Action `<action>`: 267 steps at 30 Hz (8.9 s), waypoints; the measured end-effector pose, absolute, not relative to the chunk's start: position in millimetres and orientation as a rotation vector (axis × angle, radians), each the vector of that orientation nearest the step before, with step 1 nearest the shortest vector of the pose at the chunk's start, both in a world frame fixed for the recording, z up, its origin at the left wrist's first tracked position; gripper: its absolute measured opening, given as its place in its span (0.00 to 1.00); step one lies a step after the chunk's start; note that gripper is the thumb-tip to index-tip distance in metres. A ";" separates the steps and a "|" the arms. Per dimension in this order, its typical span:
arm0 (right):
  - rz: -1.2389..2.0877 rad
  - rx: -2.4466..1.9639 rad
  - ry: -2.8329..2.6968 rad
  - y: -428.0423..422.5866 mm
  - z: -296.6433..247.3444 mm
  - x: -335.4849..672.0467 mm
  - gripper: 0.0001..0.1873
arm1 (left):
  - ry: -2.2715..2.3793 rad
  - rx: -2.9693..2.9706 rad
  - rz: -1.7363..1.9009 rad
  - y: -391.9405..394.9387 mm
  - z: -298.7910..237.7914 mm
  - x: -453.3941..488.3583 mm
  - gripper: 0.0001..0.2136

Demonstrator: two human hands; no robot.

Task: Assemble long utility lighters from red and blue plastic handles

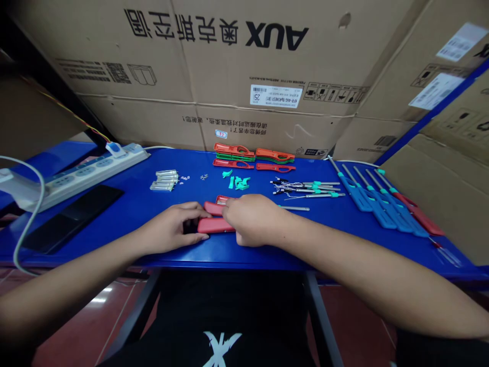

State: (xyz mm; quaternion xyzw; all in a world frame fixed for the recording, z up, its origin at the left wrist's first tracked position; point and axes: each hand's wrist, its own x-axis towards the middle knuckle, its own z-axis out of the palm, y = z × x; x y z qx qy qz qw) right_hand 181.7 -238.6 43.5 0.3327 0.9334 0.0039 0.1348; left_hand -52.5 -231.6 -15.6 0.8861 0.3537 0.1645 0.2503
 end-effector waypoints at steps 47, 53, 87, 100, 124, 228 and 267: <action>-0.961 1.156 2.941 -184.0 54.2 247.8 0.13 | 0.860 2.864 0.647 -180.0 30.7 -34.3 0.05; -0.223 1.378 3.073 -152.4 69.1 286.6 0.14 | 1.064 3.098 0.783 -154.5 30.1 0.5 0.09; -0.080 1.799 2.614 -79.5 -2.7 347.7 0.17 | 1.476 2.629 -0.163 -37.7 17.4 132.1 0.21; -0.031 1.844 2.554 -75.5 -7.0 343.9 0.17 | 1.494 2.688 0.228 -52.3 40.0 103.8 0.15; 0.067 1.881 2.577 -79.7 -2.5 345.8 0.19 | 1.409 2.357 0.512 -141.9 29.5 -37.1 0.18; -0.200 1.292 2.958 -171.8 22.4 214.6 0.12 | 0.923 2.494 0.424 -138.7 19.2 -45.1 0.11; -0.592 1.437 2.921 -178.9 11.3 237.4 0.08 | 0.912 2.597 0.442 -154.4 -3.3 -11.1 0.08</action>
